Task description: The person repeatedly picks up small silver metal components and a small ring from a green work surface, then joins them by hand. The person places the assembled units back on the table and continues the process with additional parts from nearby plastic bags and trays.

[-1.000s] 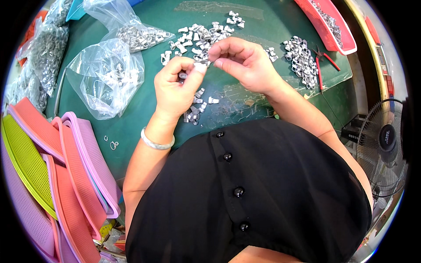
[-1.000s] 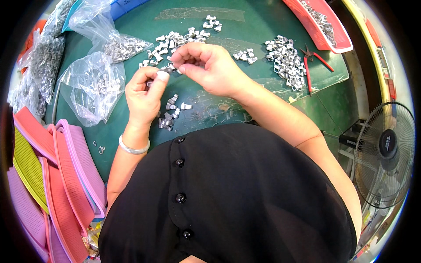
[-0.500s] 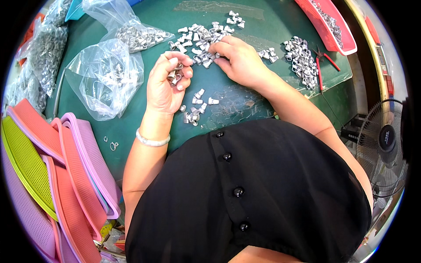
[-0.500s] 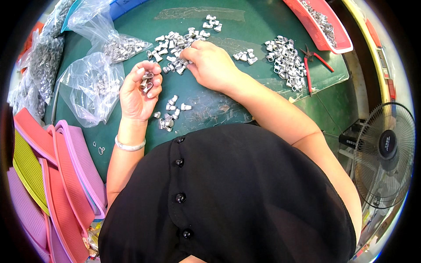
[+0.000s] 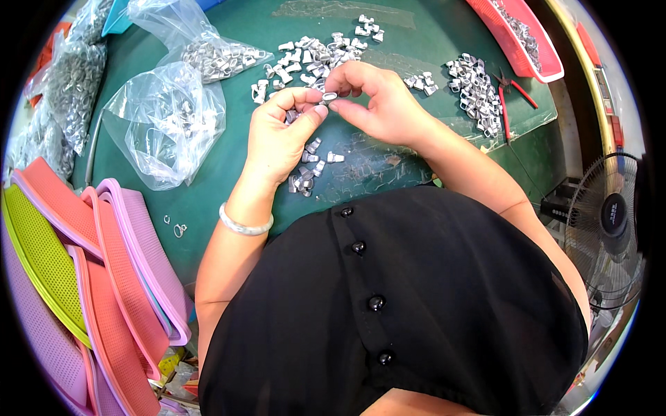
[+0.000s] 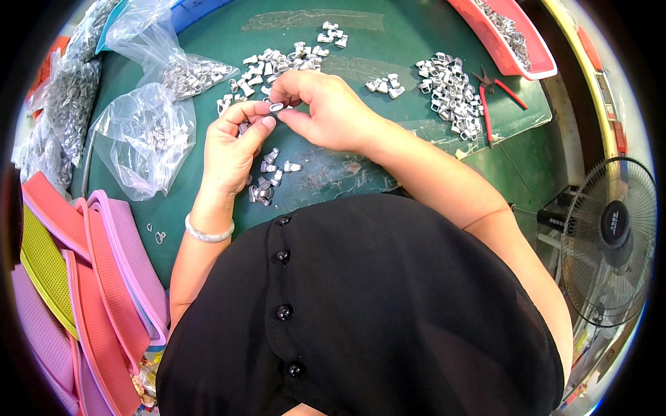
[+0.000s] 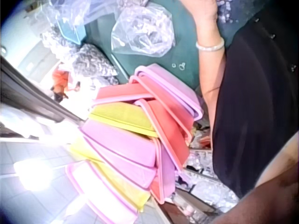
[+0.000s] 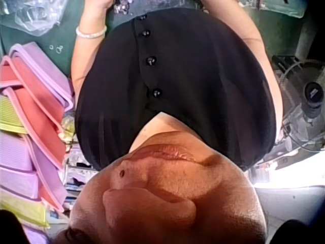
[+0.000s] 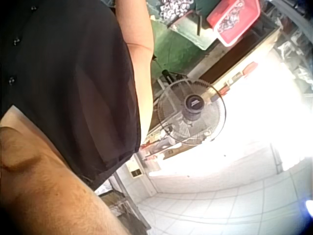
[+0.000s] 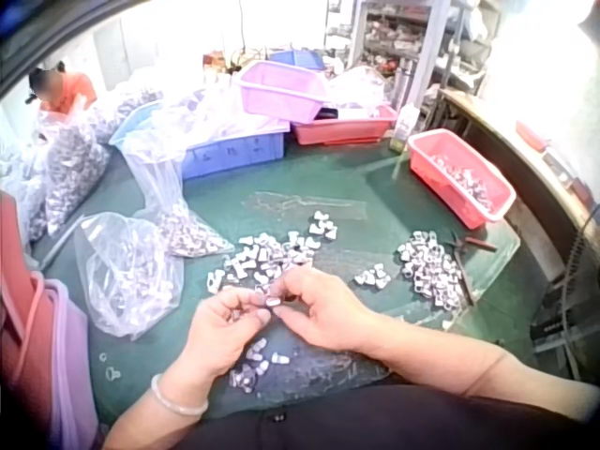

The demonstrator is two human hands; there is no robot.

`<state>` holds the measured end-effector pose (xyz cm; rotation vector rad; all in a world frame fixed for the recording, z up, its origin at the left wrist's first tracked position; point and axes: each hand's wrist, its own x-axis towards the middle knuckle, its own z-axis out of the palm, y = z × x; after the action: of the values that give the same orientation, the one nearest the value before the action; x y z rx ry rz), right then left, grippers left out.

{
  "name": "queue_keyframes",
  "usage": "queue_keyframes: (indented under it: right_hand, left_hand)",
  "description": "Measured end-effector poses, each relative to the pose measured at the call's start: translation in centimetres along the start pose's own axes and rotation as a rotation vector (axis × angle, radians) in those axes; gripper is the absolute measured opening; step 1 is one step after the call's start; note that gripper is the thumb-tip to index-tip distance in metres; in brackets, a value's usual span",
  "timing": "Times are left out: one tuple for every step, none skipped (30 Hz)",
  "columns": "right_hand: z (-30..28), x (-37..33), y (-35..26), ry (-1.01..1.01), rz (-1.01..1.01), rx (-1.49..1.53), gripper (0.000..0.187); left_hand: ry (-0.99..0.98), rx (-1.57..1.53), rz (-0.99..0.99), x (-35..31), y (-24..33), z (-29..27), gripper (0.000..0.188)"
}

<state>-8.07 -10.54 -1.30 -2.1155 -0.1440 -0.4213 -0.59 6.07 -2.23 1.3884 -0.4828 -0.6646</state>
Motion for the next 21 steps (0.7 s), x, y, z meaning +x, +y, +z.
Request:
queue_keyframes:
  right_hand:
    - [0.1, 0.0, -0.2, 0.019, -0.023, 0.01, 0.03]
    - [0.1, 0.1, -0.5, 0.038, -0.047, 0.021, 0.034]
    - [0.1, 0.1, -0.7, 0.056, -0.071, 0.033, 0.038]
    - [0.1, 0.1, -0.8, 0.054, -0.085, 0.025, 0.042]
    - [0.0, 0.2, -0.9, 0.052, -0.099, 0.017, 0.047]
    - [0.0, 0.2, -0.9, 0.05, -0.113, 0.009, 0.052]
    - [0.0, 0.1, -0.8, 0.053, -0.122, 0.011, 0.054]
    - [0.1, 0.1, -0.7, 0.056, -0.13, 0.013, 0.056]
    - [0.1, 0.0, -0.6, 0.059, -0.138, 0.015, 0.058]
    - [0.1, 0.0, -0.6, 0.063, -0.145, 0.012, 0.059]
    - [0.1, 0.0, -0.7, 0.067, -0.152, 0.01, 0.06]
    - [0.1, 0.0, -0.7, 0.071, -0.159, 0.007, 0.061]
    - [0.1, 0.0, -0.7, 0.07, -0.158, 0.001, 0.061]
    - [0.1, 0.0, -0.7, 0.07, -0.156, -0.004, 0.061]
    - [0.1, -0.1, -0.8, 0.069, -0.155, -0.009, 0.061]
    - [0.1, -0.1, -0.8, 0.065, -0.156, -0.032, 0.061]
    - [0.1, -0.1, -0.9, 0.062, -0.155, -0.055, 0.062]
    - [0.1, -0.1, -0.9, 0.058, -0.155, -0.079, 0.062]
    - [0.0, -0.1, -1.0, 0.057, -0.19, -0.126, 0.062]
    - [-0.1, 0.0, -1.1, 0.056, -0.226, -0.173, 0.063]
    - [-0.1, 0.1, -1.3, 0.055, -0.262, -0.219, 0.063]
  left_hand:
    - [0.002, 0.004, 0.011, 0.0, 0.0, 0.0, 0.013]
    - [0.005, 0.009, 0.021, 0.0, 0.1, -0.1, 0.012]
    - [0.008, 0.014, 0.031, 0.0, 0.1, -0.2, 0.011]
    - [0.012, 0.018, 0.05, 0.0, 0.0, -0.1, 0.011]
    - [0.016, 0.022, 0.07, 0.0, 0.0, 0.0, 0.01]
    - [0.019, 0.026, 0.089, 0.0, 0.0, 0.0, 0.01]
    - [0.017, 0.031, 0.107, 0.0, -0.1, 0.0, 0.01]
    - [0.015, 0.036, 0.123, 0.0, -0.1, 0.1, 0.011]
    - [0.013, 0.041, 0.14, 0.0, -0.1, 0.1, 0.011]
    - [0.015, 0.049, 0.146, 0.0, -0.2, 0.1, 0.011]
    - [0.018, 0.057, 0.151, 0.1, -0.2, 0.0, 0.011]
    - [0.02, 0.066, 0.157, 0.1, -0.3, 0.0, 0.011]
    - [0.017, 0.068, 0.151, 0.1, -0.3, 0.0, 0.011]
    - [0.013, 0.07, 0.145, 0.1, -0.3, 0.1, 0.011]
    - [0.01, 0.072, 0.139, 0.1, -0.3, 0.1, 0.012]
    - [0.003, 0.071, 0.14, 0.1, -0.3, 0.1, 0.012]
    - [-0.006, 0.069, 0.14, 0.1, -0.3, 0.0, 0.012]
    - [-0.014, 0.067, 0.14, 0.1, -0.4, 0.0, 0.012]
    - [-0.016, 0.06, 0.141, 0.1, -0.4, 0.1, 0.012]
    - [-0.016, 0.052, 0.143, 0.1, -0.4, 0.1, 0.012]
    - [-0.017, 0.044, 0.144, 0.0, -0.4, 0.1, 0.012]
